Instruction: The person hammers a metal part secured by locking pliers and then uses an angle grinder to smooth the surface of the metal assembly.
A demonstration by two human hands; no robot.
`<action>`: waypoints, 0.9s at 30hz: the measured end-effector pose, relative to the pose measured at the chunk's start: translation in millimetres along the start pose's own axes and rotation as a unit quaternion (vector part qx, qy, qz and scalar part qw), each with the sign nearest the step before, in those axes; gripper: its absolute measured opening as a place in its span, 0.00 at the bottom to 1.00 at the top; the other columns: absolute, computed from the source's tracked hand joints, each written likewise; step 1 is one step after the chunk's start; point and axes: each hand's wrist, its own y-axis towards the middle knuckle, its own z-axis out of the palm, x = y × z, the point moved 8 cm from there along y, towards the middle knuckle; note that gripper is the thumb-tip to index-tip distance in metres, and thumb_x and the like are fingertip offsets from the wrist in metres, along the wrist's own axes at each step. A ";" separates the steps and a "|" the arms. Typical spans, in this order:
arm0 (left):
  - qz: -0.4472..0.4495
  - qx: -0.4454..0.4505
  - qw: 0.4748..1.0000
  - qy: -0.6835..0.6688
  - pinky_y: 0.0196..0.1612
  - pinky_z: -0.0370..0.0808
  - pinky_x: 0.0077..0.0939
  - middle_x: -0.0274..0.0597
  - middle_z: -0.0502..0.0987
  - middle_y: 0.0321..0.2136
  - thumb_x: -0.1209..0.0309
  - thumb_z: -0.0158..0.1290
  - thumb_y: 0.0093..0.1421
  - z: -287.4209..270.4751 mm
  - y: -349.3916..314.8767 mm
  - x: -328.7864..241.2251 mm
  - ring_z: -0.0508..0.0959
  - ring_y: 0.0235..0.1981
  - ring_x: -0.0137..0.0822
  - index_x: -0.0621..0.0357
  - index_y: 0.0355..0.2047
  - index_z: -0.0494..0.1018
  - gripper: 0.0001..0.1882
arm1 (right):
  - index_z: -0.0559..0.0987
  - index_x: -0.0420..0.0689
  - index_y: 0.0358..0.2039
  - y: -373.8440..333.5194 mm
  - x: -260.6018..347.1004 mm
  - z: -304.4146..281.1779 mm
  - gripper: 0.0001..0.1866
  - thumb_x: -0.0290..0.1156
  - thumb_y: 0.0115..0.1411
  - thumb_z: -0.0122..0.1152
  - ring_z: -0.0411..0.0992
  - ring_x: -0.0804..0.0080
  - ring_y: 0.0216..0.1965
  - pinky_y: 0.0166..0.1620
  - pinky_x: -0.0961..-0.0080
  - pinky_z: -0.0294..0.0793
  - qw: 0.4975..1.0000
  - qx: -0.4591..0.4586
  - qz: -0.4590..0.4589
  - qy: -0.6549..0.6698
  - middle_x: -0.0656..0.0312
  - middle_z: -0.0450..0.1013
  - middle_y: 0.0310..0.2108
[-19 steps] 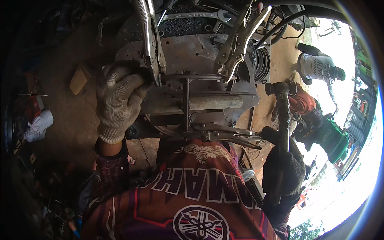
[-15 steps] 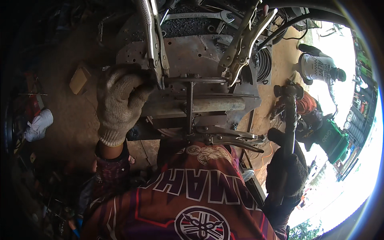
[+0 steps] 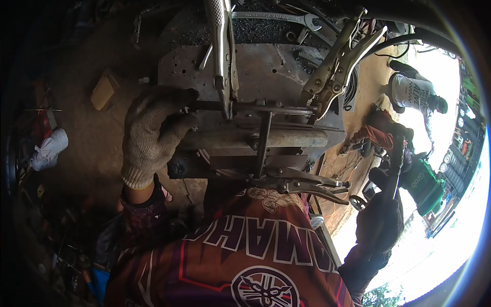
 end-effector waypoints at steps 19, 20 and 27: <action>0.044 -0.060 0.996 0.039 0.46 0.77 0.36 0.37 0.81 0.37 0.66 0.69 0.51 10.3 9.9 -28.8 0.78 0.41 0.38 0.53 0.38 0.84 0.14 | 0.77 0.44 0.33 5.1 33.2 -1.6 0.06 0.29 0.64 0.52 0.74 0.59 0.28 0.33 0.62 0.74 0.980 -0.037 -0.122 -0.154 0.57 0.72 0.28; 0.045 -0.061 0.996 0.037 0.46 0.77 0.36 0.37 0.81 0.37 0.66 0.69 0.51 12.2 9.1 -30.1 0.78 0.41 0.38 0.53 0.38 0.84 0.14 | 0.77 0.44 0.33 6.5 33.0 -2.0 0.06 0.29 0.64 0.52 0.74 0.59 0.28 0.33 0.62 0.74 0.980 -0.038 -0.122 -0.156 0.57 0.72 0.28; 0.034 -0.075 0.996 0.041 0.52 0.73 0.38 0.33 0.79 0.40 0.66 0.68 0.52 19.3 5.3 -30.6 0.77 0.45 0.39 0.46 0.37 0.84 0.11 | 0.77 0.45 0.28 1.5 -31.6 41.9 0.07 0.26 0.63 0.52 0.71 0.59 0.26 0.31 0.68 0.70 0.816 0.099 0.204 0.532 0.57 0.71 0.26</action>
